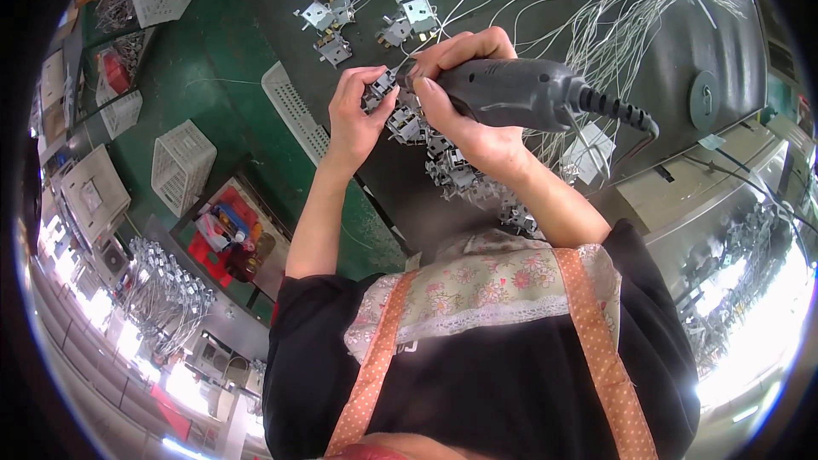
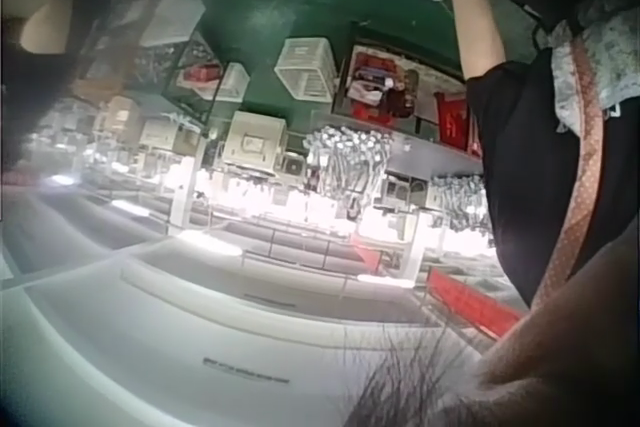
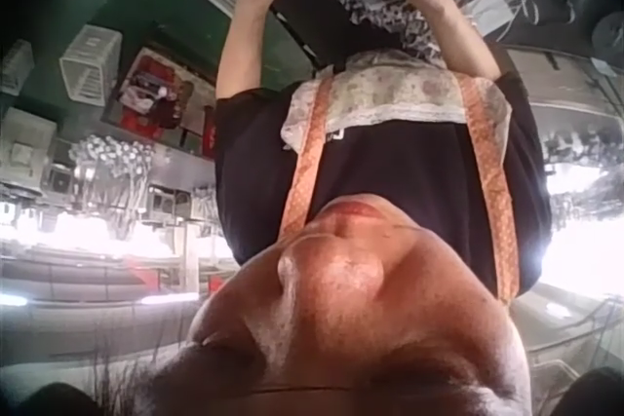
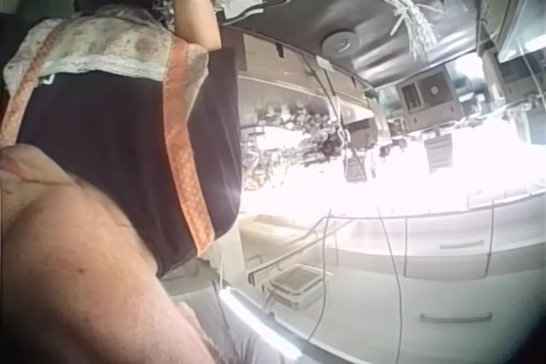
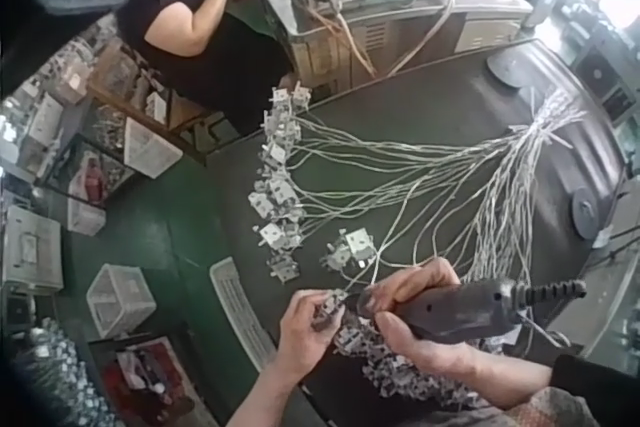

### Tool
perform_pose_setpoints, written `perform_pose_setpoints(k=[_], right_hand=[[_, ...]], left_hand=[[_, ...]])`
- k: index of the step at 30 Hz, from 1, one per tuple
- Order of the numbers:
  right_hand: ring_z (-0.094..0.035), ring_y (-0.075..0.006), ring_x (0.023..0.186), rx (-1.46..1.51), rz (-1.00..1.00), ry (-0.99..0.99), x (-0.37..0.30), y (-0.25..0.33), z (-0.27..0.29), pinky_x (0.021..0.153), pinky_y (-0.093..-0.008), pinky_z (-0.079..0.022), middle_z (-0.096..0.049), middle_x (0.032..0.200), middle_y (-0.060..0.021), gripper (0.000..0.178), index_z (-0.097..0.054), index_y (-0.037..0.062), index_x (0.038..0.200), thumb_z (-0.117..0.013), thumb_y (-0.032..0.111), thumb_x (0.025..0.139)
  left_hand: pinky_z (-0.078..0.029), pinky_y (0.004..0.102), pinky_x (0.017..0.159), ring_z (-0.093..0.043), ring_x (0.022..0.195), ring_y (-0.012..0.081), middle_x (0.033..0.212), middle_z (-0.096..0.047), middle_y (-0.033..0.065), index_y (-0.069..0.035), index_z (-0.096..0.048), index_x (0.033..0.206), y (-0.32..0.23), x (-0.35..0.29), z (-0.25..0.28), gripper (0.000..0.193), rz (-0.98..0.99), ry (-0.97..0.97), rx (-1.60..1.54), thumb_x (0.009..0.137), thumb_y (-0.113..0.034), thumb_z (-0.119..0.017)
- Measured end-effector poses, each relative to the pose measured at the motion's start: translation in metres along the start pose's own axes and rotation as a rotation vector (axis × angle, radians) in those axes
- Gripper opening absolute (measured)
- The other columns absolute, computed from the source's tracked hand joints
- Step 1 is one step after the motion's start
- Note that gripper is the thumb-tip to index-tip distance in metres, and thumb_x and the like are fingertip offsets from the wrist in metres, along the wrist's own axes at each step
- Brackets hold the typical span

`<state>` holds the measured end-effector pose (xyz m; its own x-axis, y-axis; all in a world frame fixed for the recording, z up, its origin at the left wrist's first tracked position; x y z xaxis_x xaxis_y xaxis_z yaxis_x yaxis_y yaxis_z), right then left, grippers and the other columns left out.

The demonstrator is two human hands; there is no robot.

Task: The person picks up a metal component from a pile, holds it against a wire, and joins them using a handheld tool. After repeating this process for several components, the person gathers the finished wire assembly and moves it to the side of the table.

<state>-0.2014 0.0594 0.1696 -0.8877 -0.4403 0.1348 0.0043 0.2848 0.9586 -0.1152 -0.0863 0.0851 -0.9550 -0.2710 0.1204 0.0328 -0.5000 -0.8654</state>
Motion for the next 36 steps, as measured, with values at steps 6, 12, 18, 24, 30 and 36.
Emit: perform_pose_setpoints(k=[6,12,18,24,30,36], right_hand=[[-0.057,-0.0206,0.087,0.01,-0.052,-0.008,-0.001,-0.009,0.0,0.098,-0.0462,-0.043,-0.057,0.088,-0.0096,0.028,-0.04,0.0066,0.098,-0.054,-0.011,0.082],[-0.061,-0.0162,0.086,0.054,-0.067,-0.074,-0.001,-0.015,0.005,0.079,-0.0314,-0.052,-0.062,0.092,-0.0123,0.029,-0.043,0.0017,0.096,-0.065,-0.008,0.079],[-0.061,-0.0159,0.085,0.005,-0.077,-0.088,0.002,-0.018,0.01,0.08,-0.0323,-0.052,-0.062,0.092,-0.0117,0.027,-0.043,0.0019,0.096,-0.064,-0.005,0.081],[-0.061,-0.0161,0.087,0.049,-0.006,-0.148,0.005,-0.009,0.022,0.082,-0.0323,-0.052,-0.062,0.092,-0.0112,0.029,-0.043,0.0028,0.097,-0.065,-0.006,0.081],[-0.06,-0.0205,0.095,-0.217,-0.138,-0.157,0.002,-0.018,0.036,0.092,-0.0373,-0.048,-0.062,0.094,-0.0108,0.029,-0.045,0.0038,0.097,-0.065,-0.009,0.08],[-0.06,-0.0102,0.078,-0.2,-0.166,-0.15,-0.013,-0.025,0.05,0.07,-0.0257,-0.051,-0.063,0.089,-0.0077,0.027,-0.049,0.003,0.097,-0.071,0.0,0.08]], left_hand=[[-0.052,0.0357,0.079,-0.062,0.093,0.0293,0.103,-0.06,0.013,-0.001,-0.058,0.105,-0.001,0.001,-0.002,0.034,0.015,0.017,-0.007,0.075,-0.001,-0.075],[-0.052,0.0354,0.078,-0.063,0.091,0.0294,0.101,-0.06,0.0133,-0.001,-0.059,0.102,-0.004,0.001,0.0,0.033,-0.021,-0.005,0.001,0.074,0.0,-0.076],[-0.053,0.0355,0.077,-0.063,0.09,0.0294,0.101,-0.06,0.0127,-0.001,-0.059,0.102,-0.002,0.001,0.0,0.033,-0.026,-0.009,0.001,0.074,-0.001,-0.077],[-0.052,0.0348,0.074,-0.063,0.089,0.0285,0.098,-0.06,0.0113,-0.003,-0.059,0.101,-0.019,0.014,0.009,0.03,-0.022,-0.002,0.189,0.077,-0.011,-0.077],[-0.05,0.0352,0.061,-0.063,0.07,0.025,0.081,-0.062,0.0076,-0.007,-0.061,0.092,-0.009,0.017,-0.009,0.028,0.036,0.255,0.096,0.083,-0.03,-0.073],[-0.046,0.036,0.054,-0.06,0.057,0.0236,0.063,-0.059,0.0047,-0.006,-0.057,0.093,0.003,0.047,-0.029,0.042,0.283,0.295,0.214,0.085,-0.046,-0.069]])
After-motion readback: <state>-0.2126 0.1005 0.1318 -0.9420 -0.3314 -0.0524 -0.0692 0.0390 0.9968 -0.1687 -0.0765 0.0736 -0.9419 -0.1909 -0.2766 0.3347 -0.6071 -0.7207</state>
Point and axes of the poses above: each hand's wrist, its own x-axis towards the middle knuckle, its own z-axis out of the back of the hand, y = z × x, the point moved 8 cm from there along x, towards the middle knuckle
